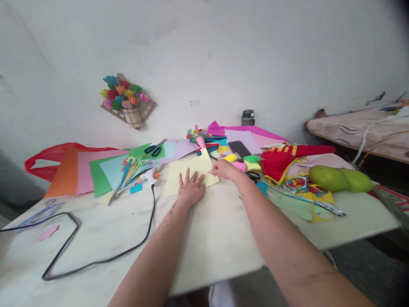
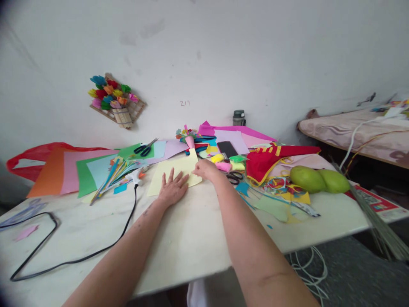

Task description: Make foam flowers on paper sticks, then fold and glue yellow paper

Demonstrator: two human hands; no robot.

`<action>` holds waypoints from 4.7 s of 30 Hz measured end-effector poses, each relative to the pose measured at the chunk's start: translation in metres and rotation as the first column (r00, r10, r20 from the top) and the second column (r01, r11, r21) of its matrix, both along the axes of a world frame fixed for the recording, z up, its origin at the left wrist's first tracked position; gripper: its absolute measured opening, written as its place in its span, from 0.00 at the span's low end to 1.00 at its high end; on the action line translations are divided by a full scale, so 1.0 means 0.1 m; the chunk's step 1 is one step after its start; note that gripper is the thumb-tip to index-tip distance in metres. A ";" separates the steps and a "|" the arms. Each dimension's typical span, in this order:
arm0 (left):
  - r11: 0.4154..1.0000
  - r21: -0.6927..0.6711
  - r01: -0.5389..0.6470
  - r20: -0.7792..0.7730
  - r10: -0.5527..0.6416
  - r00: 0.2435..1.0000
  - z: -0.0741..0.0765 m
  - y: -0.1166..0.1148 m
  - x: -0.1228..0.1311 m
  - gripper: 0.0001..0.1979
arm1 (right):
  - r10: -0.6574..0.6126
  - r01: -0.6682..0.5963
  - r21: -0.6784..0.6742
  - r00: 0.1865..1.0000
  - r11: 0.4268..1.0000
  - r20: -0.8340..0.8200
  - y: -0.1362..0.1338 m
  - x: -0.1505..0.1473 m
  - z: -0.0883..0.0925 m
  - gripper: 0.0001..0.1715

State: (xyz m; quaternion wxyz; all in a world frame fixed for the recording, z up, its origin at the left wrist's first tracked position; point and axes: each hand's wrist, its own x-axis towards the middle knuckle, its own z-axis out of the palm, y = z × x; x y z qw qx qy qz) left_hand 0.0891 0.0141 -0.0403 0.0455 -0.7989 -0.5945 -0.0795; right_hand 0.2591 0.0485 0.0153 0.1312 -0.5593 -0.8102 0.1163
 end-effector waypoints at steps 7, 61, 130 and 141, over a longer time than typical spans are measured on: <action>1.000 0.008 -0.004 -0.007 0.004 1.000 0.01 -0.01 0.01 0.26 | 0.181 -0.191 -0.142 0.980 0.971 -0.077 0.03 0.14 -0.08 0.10; 0.999 -0.034 0.034 0.172 -0.028 0.985 0.10 0.06 0.13 0.12 | -0.023 0.021 -0.223 1.000 0.975 -0.007 -0.19 0.03 -0.08 0.06; 0.976 -0.155 -0.154 0.117 0.172 0.978 0.09 0.09 0.02 0.34 | -0.024 0.047 -0.097 0.975 0.994 0.223 -0.07 0.12 -0.27 0.47; 0.966 -0.198 -0.167 0.079 0.186 0.979 0.17 0.06 -0.12 0.34 | -0.036 0.075 -0.154 0.969 0.985 0.243 -0.02 0.04 -0.29 0.53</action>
